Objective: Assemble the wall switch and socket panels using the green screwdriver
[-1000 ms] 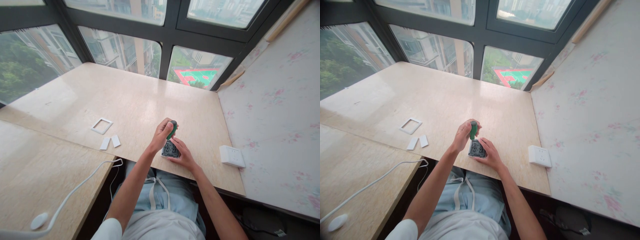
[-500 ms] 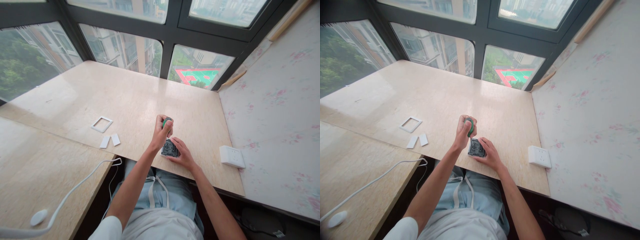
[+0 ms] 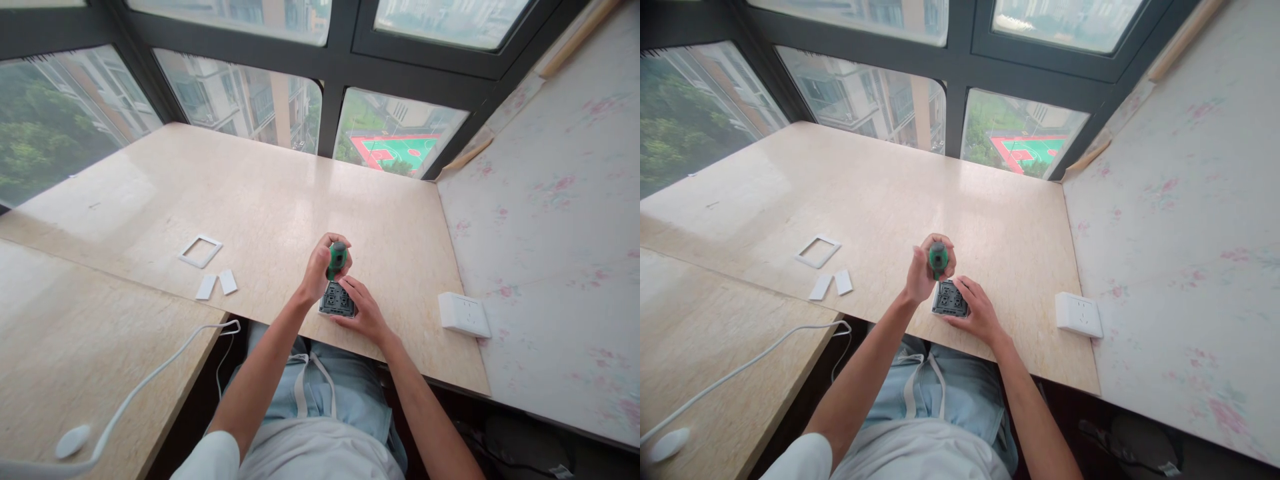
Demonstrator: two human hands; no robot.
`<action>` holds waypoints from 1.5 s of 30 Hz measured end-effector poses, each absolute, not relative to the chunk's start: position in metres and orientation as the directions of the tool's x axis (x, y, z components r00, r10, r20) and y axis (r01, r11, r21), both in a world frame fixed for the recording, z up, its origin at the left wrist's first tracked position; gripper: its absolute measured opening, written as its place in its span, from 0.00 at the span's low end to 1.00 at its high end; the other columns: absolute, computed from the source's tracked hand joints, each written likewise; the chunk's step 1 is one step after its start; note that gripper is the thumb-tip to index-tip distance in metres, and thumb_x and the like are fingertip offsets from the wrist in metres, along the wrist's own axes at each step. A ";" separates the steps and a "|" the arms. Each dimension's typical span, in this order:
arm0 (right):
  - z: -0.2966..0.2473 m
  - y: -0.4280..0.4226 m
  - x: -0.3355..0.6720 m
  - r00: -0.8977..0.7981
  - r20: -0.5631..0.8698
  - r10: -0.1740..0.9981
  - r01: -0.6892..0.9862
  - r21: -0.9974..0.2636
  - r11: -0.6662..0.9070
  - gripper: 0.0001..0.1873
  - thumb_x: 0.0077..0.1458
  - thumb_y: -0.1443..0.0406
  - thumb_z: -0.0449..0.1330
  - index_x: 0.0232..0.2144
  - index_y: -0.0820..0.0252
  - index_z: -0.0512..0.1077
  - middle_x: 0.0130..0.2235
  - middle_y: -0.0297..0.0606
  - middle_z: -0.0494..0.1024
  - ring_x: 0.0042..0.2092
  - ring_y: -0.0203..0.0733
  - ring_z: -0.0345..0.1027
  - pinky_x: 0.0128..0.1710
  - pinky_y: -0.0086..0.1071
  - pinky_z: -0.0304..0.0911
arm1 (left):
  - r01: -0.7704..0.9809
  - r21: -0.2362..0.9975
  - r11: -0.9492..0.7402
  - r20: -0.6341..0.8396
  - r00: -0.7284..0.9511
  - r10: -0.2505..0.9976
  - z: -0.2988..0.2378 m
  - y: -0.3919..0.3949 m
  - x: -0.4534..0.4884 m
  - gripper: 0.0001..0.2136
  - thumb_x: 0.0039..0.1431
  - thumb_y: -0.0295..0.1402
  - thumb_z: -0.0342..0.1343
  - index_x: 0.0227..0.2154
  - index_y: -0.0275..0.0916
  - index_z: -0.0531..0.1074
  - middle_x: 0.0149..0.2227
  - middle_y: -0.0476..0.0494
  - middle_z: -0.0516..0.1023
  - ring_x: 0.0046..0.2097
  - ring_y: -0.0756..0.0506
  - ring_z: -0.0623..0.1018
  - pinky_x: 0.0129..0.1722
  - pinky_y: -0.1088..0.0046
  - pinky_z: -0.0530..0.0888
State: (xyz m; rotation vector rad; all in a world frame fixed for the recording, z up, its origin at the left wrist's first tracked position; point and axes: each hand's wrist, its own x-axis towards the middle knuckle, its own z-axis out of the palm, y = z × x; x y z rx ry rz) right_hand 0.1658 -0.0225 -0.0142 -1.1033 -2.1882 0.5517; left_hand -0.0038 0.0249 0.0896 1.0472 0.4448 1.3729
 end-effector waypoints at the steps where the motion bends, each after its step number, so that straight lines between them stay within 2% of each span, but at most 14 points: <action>1: -0.014 -0.023 0.166 -0.460 0.339 0.821 0.565 -0.601 0.565 0.46 0.52 0.53 0.67 0.68 0.47 0.51 0.64 0.47 0.63 0.64 0.57 0.59 0.62 0.54 0.61 | -0.560 0.813 -0.158 0.309 0.186 0.933 0.088 0.023 -0.004 0.23 0.55 0.58 0.57 0.37 0.42 0.64 0.23 0.55 0.67 0.19 0.55 0.61 0.18 0.79 0.57; 3: -0.014 -0.023 0.166 -0.460 0.336 0.822 0.571 -0.597 0.564 0.46 0.53 0.53 0.67 0.68 0.47 0.51 0.64 0.47 0.63 0.64 0.58 0.59 0.61 0.55 0.61 | -0.496 0.840 -0.220 0.317 0.119 0.941 0.087 0.019 -0.004 0.19 0.56 0.48 0.64 0.37 0.43 0.61 0.27 0.56 0.69 0.21 0.56 0.63 0.20 0.80 0.61; 5: -0.014 -0.023 0.165 -0.461 0.333 0.823 0.574 -0.595 0.563 0.46 0.53 0.53 0.67 0.68 0.48 0.51 0.64 0.48 0.63 0.64 0.58 0.59 0.61 0.55 0.61 | -0.393 0.869 -0.300 0.348 0.055 0.936 0.088 0.014 -0.007 0.15 0.57 0.43 0.64 0.37 0.42 0.64 0.30 0.53 0.70 0.25 0.55 0.68 0.25 0.78 0.66; 8: -0.013 -0.023 0.165 -0.461 0.336 0.822 0.574 -0.593 0.564 0.46 0.53 0.53 0.67 0.68 0.48 0.51 0.64 0.47 0.63 0.64 0.58 0.58 0.62 0.55 0.61 | -0.284 0.896 -0.340 0.376 0.078 0.923 0.092 0.009 -0.013 0.12 0.62 0.44 0.59 0.39 0.40 0.72 0.34 0.47 0.72 0.34 0.49 0.73 0.35 0.72 0.71; 10: -0.012 -0.023 0.165 -0.463 0.337 0.820 0.570 -0.595 0.566 0.46 0.53 0.53 0.67 0.68 0.47 0.51 0.65 0.47 0.62 0.65 0.58 0.58 0.62 0.54 0.60 | -0.332 0.896 -0.295 0.354 0.134 0.925 0.094 0.007 -0.016 0.16 0.65 0.47 0.53 0.43 0.38 0.73 0.34 0.44 0.73 0.36 0.47 0.74 0.37 0.70 0.72; 16: -0.010 -0.023 0.165 -0.459 0.328 0.826 0.568 -0.607 0.556 0.45 0.53 0.54 0.67 0.68 0.47 0.52 0.64 0.47 0.63 0.64 0.58 0.59 0.62 0.53 0.61 | -0.556 0.798 -0.235 0.335 0.085 0.938 0.088 0.011 -0.018 0.24 0.66 0.55 0.46 0.50 0.39 0.67 0.29 0.49 0.70 0.23 0.53 0.67 0.23 0.76 0.64; 20: -0.010 -0.023 0.165 -0.458 0.325 0.827 0.569 -0.608 0.554 0.45 0.53 0.54 0.67 0.67 0.47 0.53 0.64 0.47 0.63 0.65 0.57 0.59 0.62 0.53 0.60 | -0.526 0.794 -0.305 0.361 0.005 0.933 0.083 0.017 -0.015 0.20 0.59 0.52 0.59 0.42 0.43 0.62 0.35 0.53 0.70 0.21 0.58 0.65 0.20 0.80 0.62; 22: -0.011 -0.023 0.165 -0.458 0.328 0.826 0.572 -0.603 0.556 0.45 0.53 0.54 0.67 0.67 0.48 0.52 0.64 0.48 0.63 0.65 0.57 0.58 0.62 0.53 0.60 | -0.469 0.826 -0.313 0.356 0.003 0.934 0.085 0.017 -0.014 0.19 0.56 0.45 0.65 0.38 0.43 0.61 0.35 0.55 0.69 0.22 0.59 0.67 0.21 0.82 0.65; 24: -0.011 -0.023 0.165 -0.458 0.334 0.824 0.573 -0.598 0.560 0.45 0.53 0.53 0.67 0.67 0.49 0.53 0.64 0.48 0.63 0.65 0.57 0.58 0.62 0.54 0.60 | -0.437 0.850 -0.294 0.348 0.047 0.936 0.087 0.016 -0.014 0.18 0.54 0.44 0.66 0.37 0.42 0.64 0.33 0.54 0.69 0.25 0.56 0.71 0.24 0.81 0.70; 29: -0.009 -0.023 0.164 -0.463 0.345 0.817 0.562 -0.598 0.571 0.45 0.53 0.54 0.67 0.68 0.49 0.52 0.64 0.49 0.63 0.65 0.57 0.58 0.63 0.54 0.60 | -0.459 0.873 -0.164 0.279 0.196 0.940 0.091 0.010 -0.017 0.20 0.62 0.51 0.55 0.39 0.37 0.74 0.32 0.45 0.74 0.34 0.48 0.76 0.34 0.72 0.75; 36: -0.010 -0.023 0.164 -0.458 0.339 0.822 0.562 -0.606 0.563 0.44 0.53 0.53 0.67 0.67 0.49 0.54 0.64 0.49 0.64 0.64 0.56 0.59 0.62 0.53 0.61 | -0.581 0.803 -0.131 0.240 0.114 0.964 0.089 0.013 -0.011 0.28 0.65 0.57 0.43 0.44 0.36 0.72 0.21 0.50 0.68 0.21 0.52 0.65 0.22 0.76 0.62; 39: -0.012 -0.023 0.165 -0.459 0.344 0.819 0.559 -0.605 0.567 0.44 0.53 0.53 0.67 0.67 0.49 0.54 0.64 0.49 0.64 0.64 0.56 0.59 0.62 0.53 0.61 | -0.581 0.794 -0.182 0.292 0.102 0.951 0.085 0.014 -0.008 0.25 0.61 0.58 0.51 0.47 0.40 0.66 0.25 0.53 0.70 0.21 0.54 0.64 0.21 0.78 0.61; 42: -0.013 -0.023 0.166 -0.456 0.342 0.822 0.565 -0.603 0.564 0.44 0.53 0.53 0.67 0.67 0.49 0.54 0.64 0.49 0.64 0.64 0.57 0.59 0.61 0.54 0.61 | -0.554 0.801 -0.227 0.306 0.054 0.950 0.080 0.013 -0.005 0.20 0.55 0.45 0.65 0.42 0.44 0.62 0.32 0.54 0.71 0.22 0.57 0.65 0.21 0.80 0.62; 45: -0.012 -0.023 0.166 -0.454 0.335 0.826 0.568 -0.605 0.558 0.44 0.53 0.53 0.67 0.67 0.49 0.53 0.64 0.49 0.64 0.64 0.57 0.59 0.61 0.54 0.61 | -0.519 0.815 -0.259 0.287 -0.028 0.958 0.079 0.013 -0.004 0.18 0.52 0.39 0.68 0.37 0.43 0.64 0.34 0.54 0.70 0.24 0.57 0.68 0.24 0.80 0.65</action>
